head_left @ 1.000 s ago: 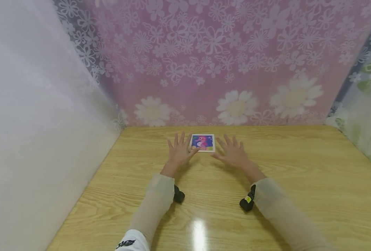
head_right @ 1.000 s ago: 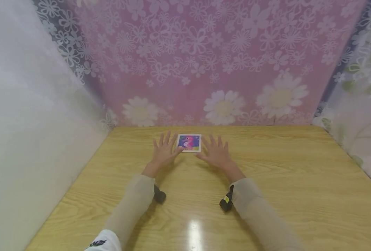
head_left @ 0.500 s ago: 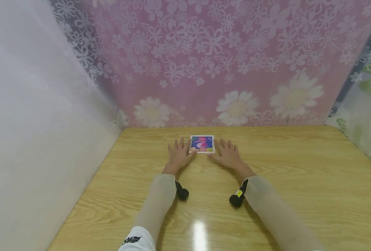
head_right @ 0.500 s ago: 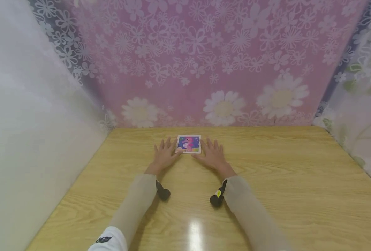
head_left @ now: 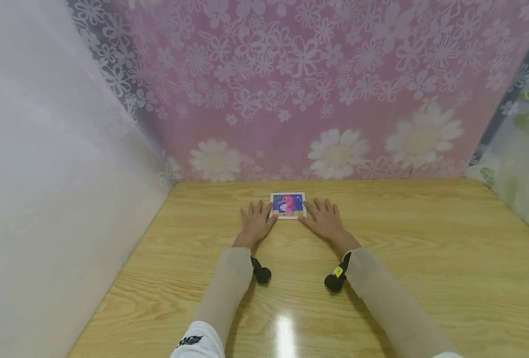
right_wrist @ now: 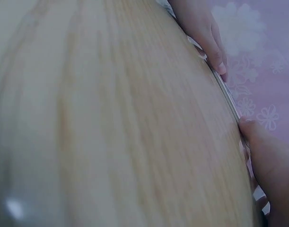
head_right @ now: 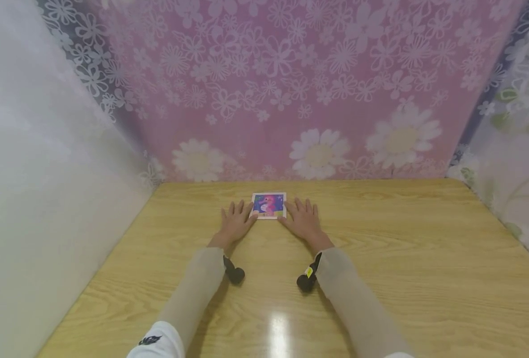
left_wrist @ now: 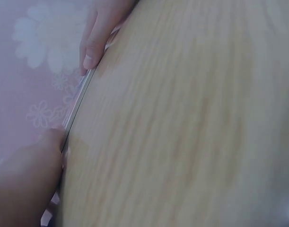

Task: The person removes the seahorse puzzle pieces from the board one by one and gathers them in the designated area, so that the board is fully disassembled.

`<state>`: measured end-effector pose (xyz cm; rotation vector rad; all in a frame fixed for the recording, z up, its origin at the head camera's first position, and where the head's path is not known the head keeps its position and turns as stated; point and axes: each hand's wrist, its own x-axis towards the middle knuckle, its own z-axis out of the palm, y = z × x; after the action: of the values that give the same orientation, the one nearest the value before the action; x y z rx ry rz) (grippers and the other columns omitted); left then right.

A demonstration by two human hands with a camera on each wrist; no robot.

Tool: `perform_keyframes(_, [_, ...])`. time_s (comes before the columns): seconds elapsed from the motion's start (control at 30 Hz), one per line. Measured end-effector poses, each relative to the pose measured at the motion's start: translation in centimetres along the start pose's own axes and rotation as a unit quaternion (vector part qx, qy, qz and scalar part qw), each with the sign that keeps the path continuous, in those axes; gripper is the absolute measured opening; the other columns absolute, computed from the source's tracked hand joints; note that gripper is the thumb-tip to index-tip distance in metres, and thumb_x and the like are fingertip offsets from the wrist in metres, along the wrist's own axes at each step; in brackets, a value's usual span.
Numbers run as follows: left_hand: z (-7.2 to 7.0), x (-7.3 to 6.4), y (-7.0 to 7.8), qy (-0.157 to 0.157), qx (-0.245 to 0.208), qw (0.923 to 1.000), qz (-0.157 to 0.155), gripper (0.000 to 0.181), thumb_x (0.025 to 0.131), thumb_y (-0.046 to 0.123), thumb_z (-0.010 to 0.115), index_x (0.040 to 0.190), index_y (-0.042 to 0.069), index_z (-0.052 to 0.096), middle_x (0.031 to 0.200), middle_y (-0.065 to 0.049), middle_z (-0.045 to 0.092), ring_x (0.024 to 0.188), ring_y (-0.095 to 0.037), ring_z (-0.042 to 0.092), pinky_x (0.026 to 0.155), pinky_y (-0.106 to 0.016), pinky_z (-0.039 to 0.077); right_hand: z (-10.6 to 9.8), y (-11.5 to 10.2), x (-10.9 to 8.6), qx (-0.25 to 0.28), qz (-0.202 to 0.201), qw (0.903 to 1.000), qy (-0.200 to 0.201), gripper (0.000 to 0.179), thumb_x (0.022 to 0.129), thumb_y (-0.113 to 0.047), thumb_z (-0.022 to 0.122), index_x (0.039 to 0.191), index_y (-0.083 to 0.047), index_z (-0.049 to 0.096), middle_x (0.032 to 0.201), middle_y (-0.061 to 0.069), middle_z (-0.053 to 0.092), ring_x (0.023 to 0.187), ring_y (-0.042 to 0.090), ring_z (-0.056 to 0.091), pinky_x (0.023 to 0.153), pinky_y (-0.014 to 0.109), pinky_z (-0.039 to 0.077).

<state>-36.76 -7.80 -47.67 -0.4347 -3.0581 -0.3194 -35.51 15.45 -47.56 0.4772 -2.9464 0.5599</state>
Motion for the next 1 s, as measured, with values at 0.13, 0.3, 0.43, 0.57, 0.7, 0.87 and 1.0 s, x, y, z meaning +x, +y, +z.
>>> perform_keyframes(0.13, [-0.1, -0.4, 0.4, -0.004, -0.008, 1.0000, -0.003, 0.059, 0.096, 0.055, 0.023, 0.147, 0.025, 0.022, 0.151, -0.010, 0.013, 0.135, -0.037, 0.004, 0.101, -0.060, -0.002, -0.1, 0.0, -0.2, -0.004, -0.002, 1.0000, 0.000, 0.067, 0.092, -0.054, 0.041, 0.144, -0.013, 0.033, 0.147, 0.022, 0.021, 0.132, 0.047, 0.006, 0.102, 0.059, 0.001])
perform_keyframes(0.3, [0.0, -0.9, 0.8, -0.004, -0.016, 0.9998, -0.008, 0.058, 0.097, 0.053, 0.025, 0.147, 0.024, 0.024, 0.151, -0.011, 0.013, 0.135, -0.038, 0.003, 0.102, -0.058, -0.003, -0.3, 0.0, -0.7, -0.005, -0.007, 0.9999, -0.006, 0.067, 0.092, -0.054, 0.041, 0.144, -0.012, 0.032, 0.147, 0.022, 0.019, 0.132, 0.047, 0.005, 0.102, 0.059, 0.001])
perform_keyframes(0.43, [0.2, -1.3, 1.1, 0.000, -0.009, 0.9999, -0.006, 0.059, 0.097, 0.053, 0.024, 0.147, 0.023, 0.025, 0.151, -0.012, 0.014, 0.135, -0.038, 0.005, 0.102, -0.058, 0.000, -0.4, -0.1, -1.2, -0.002, -0.013, 0.9999, -0.001, 0.067, 0.092, -0.052, 0.042, 0.143, -0.011, 0.033, 0.146, 0.024, 0.021, 0.132, 0.047, 0.006, 0.102, 0.059, 0.002])
perform_keyframes(0.57, [0.2, -1.8, 1.4, 0.005, -0.016, 0.9999, -0.002, 0.059, 0.097, 0.052, 0.025, 0.147, 0.020, 0.025, 0.151, -0.012, 0.014, 0.135, -0.039, 0.005, 0.102, -0.058, -0.001, -0.5, -0.2, -1.7, 0.002, -0.017, 0.9998, 0.004, 0.066, 0.092, -0.052, 0.043, 0.143, -0.010, 0.034, 0.145, 0.024, 0.022, 0.132, 0.047, 0.008, 0.102, 0.058, 0.003])
perform_keyframes(0.7, [0.1, -2.4, 1.8, 0.005, -0.022, 0.9997, 0.002, 0.059, 0.097, 0.050, 0.026, 0.147, 0.018, 0.025, 0.151, -0.013, 0.013, 0.135, -0.039, 0.005, 0.102, -0.058, -0.001, -0.6, -0.2, -2.3, -0.001, -0.024, 0.9997, 0.006, 0.066, 0.092, -0.052, 0.043, 0.143, -0.010, 0.035, 0.145, 0.024, 0.023, 0.131, 0.048, 0.010, 0.102, 0.058, 0.004])
perform_keyframes(0.87, [0.0, -3.2, 2.1, 0.005, -0.018, 0.9998, 0.005, 0.058, 0.098, 0.049, 0.026, 0.147, 0.018, 0.026, 0.150, -0.015, 0.016, 0.134, -0.040, 0.007, 0.102, -0.058, 0.001, -0.5, -0.1, -2.9, -0.002, -0.027, 0.9996, 0.006, 0.066, 0.092, -0.053, 0.043, 0.143, -0.011, 0.035, 0.145, 0.023, 0.024, 0.131, 0.047, 0.011, 0.103, 0.058, 0.004])
perform_keyframes(1.0, [0.0, -3.7, 2.3, -0.006, -0.023, 0.9997, 0.005, 0.059, 0.098, 0.050, 0.024, 0.147, 0.019, 0.023, 0.151, -0.014, 0.013, 0.135, -0.040, 0.004, 0.103, -0.057, -0.001, -0.4, -0.1, -3.4, 0.000, -0.028, 0.9996, 0.011, 0.066, 0.091, -0.053, 0.044, 0.142, -0.011, 0.037, 0.145, 0.023, 0.025, 0.131, 0.047, 0.012, 0.103, 0.058, 0.004])
